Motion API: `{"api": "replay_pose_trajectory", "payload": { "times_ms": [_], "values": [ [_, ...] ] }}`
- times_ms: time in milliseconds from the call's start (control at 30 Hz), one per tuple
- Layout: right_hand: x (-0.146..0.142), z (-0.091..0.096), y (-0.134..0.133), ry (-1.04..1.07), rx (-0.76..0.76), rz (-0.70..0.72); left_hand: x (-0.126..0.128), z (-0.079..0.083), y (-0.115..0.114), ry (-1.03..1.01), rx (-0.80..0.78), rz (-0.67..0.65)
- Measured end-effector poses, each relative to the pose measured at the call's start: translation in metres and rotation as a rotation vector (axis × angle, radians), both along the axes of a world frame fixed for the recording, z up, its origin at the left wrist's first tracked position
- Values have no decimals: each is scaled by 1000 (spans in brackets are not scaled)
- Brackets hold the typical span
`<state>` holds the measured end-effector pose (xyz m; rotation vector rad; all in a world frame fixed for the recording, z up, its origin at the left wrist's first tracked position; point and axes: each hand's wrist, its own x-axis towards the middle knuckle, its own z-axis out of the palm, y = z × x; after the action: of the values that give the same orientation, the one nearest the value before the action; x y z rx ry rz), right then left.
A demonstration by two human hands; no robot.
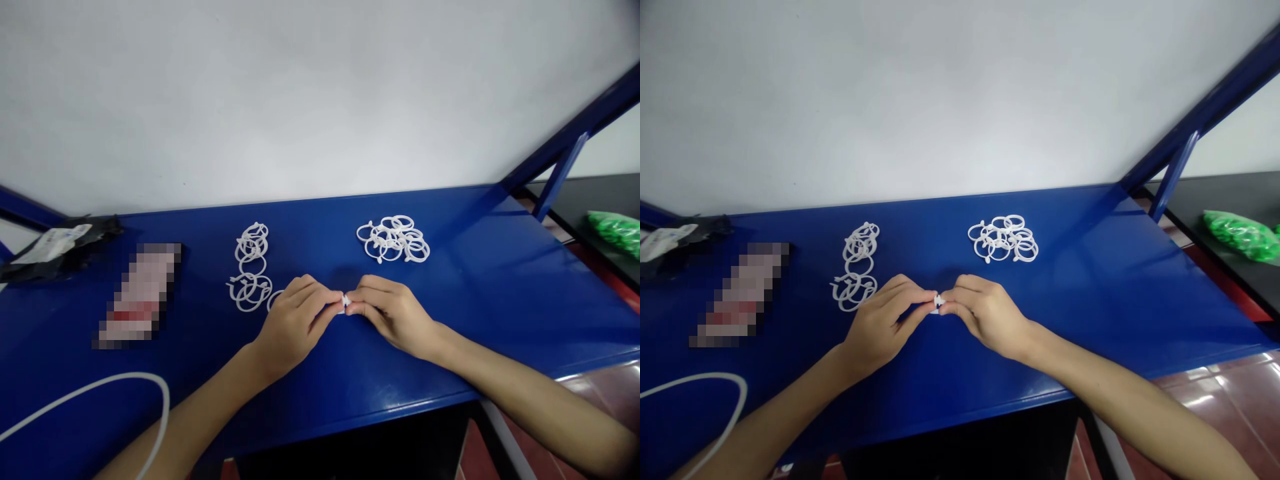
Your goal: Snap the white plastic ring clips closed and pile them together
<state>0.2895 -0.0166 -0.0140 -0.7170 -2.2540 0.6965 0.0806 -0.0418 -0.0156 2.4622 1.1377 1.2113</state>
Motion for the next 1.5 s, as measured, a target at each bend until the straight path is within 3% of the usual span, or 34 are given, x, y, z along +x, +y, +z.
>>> {"api": "replay_pose_trajectory", "payload": {
  "times_ms": [367,567,667,767,900,1067,1233,1500],
  "values": [
    [4,2,-7,-176,231,42,7,1,-6,116,228,-33],
    [5,3,4,-210,241,36,2,6,-2,283,221,3],
    [18,8,18,-268,298,-111,-10,9,6,448,146,126],
    [40,14,34,-403,363,-385,-28,12,12,581,-4,234],
    [63,18,50,-529,383,-613,-46,16,16,622,-130,232],
    [69,12,58,-558,350,-638,-46,9,19,640,-214,200],
    [69,10,58,-559,311,-631,-42,0,24,586,-178,235],
    [56,25,41,-417,394,-674,-32,7,20,382,-191,304]
  ]
}}
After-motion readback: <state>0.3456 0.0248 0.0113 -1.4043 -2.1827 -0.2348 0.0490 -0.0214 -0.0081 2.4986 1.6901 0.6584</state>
